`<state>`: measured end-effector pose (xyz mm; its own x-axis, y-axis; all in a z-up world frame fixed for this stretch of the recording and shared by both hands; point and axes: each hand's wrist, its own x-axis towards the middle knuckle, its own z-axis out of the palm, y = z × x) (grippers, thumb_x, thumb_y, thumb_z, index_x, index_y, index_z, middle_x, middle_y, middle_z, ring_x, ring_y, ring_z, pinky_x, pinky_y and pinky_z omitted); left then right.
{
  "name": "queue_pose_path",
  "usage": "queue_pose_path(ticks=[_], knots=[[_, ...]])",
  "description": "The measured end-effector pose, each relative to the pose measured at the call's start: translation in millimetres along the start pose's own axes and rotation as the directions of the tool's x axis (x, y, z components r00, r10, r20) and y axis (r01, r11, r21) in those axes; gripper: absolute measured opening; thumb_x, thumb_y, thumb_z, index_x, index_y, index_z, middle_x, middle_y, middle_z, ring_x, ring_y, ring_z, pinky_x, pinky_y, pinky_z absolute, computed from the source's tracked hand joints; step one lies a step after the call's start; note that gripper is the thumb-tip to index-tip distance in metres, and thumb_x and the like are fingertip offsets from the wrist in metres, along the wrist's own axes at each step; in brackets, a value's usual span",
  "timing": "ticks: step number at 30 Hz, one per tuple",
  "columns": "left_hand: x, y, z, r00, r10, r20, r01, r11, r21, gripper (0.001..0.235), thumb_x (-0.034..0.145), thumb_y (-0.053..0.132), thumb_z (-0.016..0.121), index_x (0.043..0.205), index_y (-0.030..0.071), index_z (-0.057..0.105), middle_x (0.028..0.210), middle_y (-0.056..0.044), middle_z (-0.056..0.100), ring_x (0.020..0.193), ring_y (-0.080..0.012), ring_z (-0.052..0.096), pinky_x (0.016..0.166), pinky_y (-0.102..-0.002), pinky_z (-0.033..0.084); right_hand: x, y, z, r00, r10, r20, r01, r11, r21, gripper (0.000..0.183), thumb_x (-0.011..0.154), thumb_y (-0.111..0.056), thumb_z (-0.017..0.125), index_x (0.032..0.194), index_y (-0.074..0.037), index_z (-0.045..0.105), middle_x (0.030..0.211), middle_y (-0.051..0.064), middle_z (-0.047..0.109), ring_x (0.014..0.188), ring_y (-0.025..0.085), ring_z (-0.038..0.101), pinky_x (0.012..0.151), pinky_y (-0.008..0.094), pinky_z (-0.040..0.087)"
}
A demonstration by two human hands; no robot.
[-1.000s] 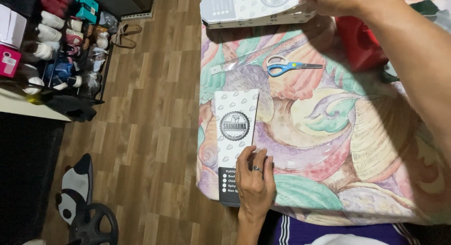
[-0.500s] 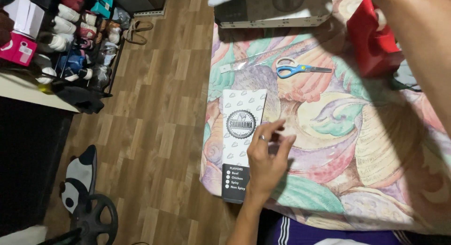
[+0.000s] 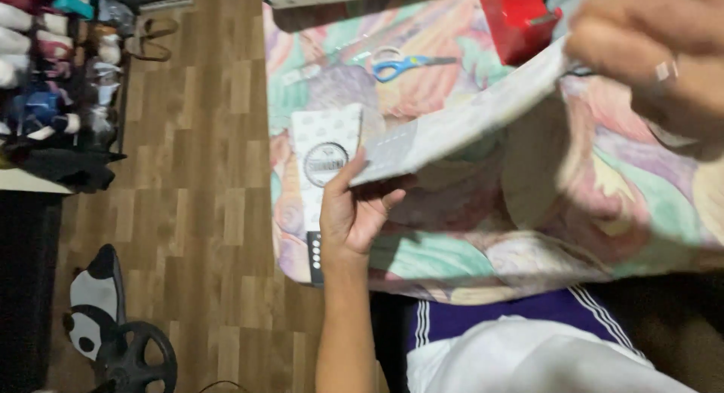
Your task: Folding and creasing printed paper food wrappers using a small metal tool to assist with the folds.
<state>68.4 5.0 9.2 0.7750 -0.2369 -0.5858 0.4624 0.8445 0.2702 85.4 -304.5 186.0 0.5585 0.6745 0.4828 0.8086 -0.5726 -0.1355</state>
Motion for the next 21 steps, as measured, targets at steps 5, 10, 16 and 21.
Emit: queue_pose_path(ticks=[5,10,16,21], knots=[[-21,-38,15,0.981,0.167,0.098,-0.191,0.917,0.351,0.067,0.079,-0.003,0.073,0.139,0.006,0.047,0.121,-0.013,0.065,0.103,-0.0279,0.067,0.078,-0.043,0.057,-121,11,12,0.981,-0.183,-0.071,0.175,0.979,-0.105,0.038,0.106,-0.005,0.040,0.122,0.021,0.063,0.126,0.038,0.067,0.116,0.060,0.069,0.102,0.064,0.059],[-19,-79,-6,0.957,0.206,0.202,-0.277,0.855,0.438,0.068,0.075,-0.010,0.074,0.138,0.002,0.050,0.129,-0.016,0.065,0.120,-0.0274,0.062,0.110,-0.041,0.048,-218,-31,52,0.961,0.239,-0.141,-0.224,0.967,0.120,0.029,0.101,0.011,0.045,0.121,0.013,0.064,0.131,0.034,0.063,0.124,0.055,0.064,0.110,0.059,0.052],[-35,-117,0,0.954,0.241,0.177,-0.274,0.461,0.844,0.063,0.087,0.002,0.065,0.148,0.005,0.049,0.137,-0.011,0.063,0.128,-0.0253,0.059,0.110,-0.039,0.048,-285,-51,108,0.876,0.473,-0.100,-0.426,0.853,0.302,0.049,0.091,0.027,0.034,0.121,0.009,0.067,0.134,0.028,0.060,0.131,0.046,0.058,0.118,0.053,0.049],[-31,-119,-3,0.956,0.284,0.073,-0.215,0.510,0.833,0.053,0.083,-0.001,0.067,0.134,0.004,0.057,0.120,-0.011,0.069,0.113,-0.0233,0.065,0.100,-0.035,0.053,-280,-48,107,0.880,0.468,-0.074,-0.435,0.860,0.266,0.048,0.087,0.033,0.044,0.117,0.005,0.070,0.132,0.025,0.064,0.129,0.048,0.060,0.115,0.053,0.050]])
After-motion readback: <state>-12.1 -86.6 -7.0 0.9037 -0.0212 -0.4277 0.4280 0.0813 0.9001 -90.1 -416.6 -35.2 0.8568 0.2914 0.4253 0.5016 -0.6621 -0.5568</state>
